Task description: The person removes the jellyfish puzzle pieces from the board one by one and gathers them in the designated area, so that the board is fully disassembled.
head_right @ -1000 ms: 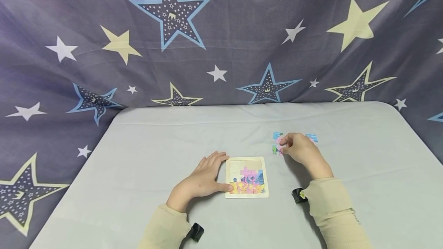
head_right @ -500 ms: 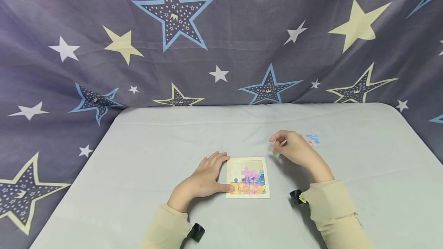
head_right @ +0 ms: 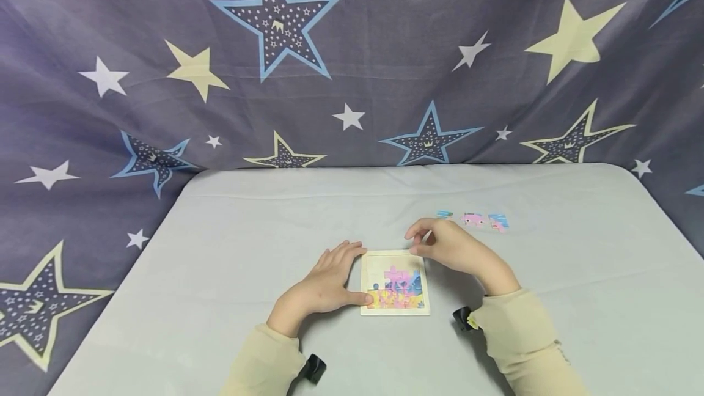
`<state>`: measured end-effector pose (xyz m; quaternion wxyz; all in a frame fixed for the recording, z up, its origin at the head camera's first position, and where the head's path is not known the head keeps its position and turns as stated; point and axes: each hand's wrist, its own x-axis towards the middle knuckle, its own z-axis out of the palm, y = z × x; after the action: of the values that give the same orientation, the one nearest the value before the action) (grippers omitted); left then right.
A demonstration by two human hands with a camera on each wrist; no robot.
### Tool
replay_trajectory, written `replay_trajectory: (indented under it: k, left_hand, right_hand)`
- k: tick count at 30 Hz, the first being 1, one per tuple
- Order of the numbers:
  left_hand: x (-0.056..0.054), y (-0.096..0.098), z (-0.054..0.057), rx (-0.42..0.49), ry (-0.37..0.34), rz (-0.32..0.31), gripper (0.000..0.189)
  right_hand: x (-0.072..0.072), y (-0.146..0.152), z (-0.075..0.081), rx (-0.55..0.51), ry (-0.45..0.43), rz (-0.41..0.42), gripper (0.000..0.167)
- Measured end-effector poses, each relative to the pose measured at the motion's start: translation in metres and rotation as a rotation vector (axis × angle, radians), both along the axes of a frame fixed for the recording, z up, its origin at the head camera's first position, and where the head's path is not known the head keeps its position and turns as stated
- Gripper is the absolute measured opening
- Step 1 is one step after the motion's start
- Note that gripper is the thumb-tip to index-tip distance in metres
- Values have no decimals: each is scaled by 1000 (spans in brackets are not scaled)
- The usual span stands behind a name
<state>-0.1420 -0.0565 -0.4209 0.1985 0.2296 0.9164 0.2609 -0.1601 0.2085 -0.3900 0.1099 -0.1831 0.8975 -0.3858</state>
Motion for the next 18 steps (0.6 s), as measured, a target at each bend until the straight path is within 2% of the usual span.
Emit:
replay_trajectory:
  k: [7, 15, 18]
  left_hand:
    - [-3, 3, -7, -1, 9, 1, 88]
    - [-1, 0, 1, -9, 2, -9, 88]
    - [-2, 0, 0, -19, 2, -11, 89]
  right_hand:
    - [3, -9, -2, -37, -30, 106, 16]
    - [5, -22, -5, -30, -39, 155, 15]
    - [5, -25, -7, -19, -42, 163, 15]
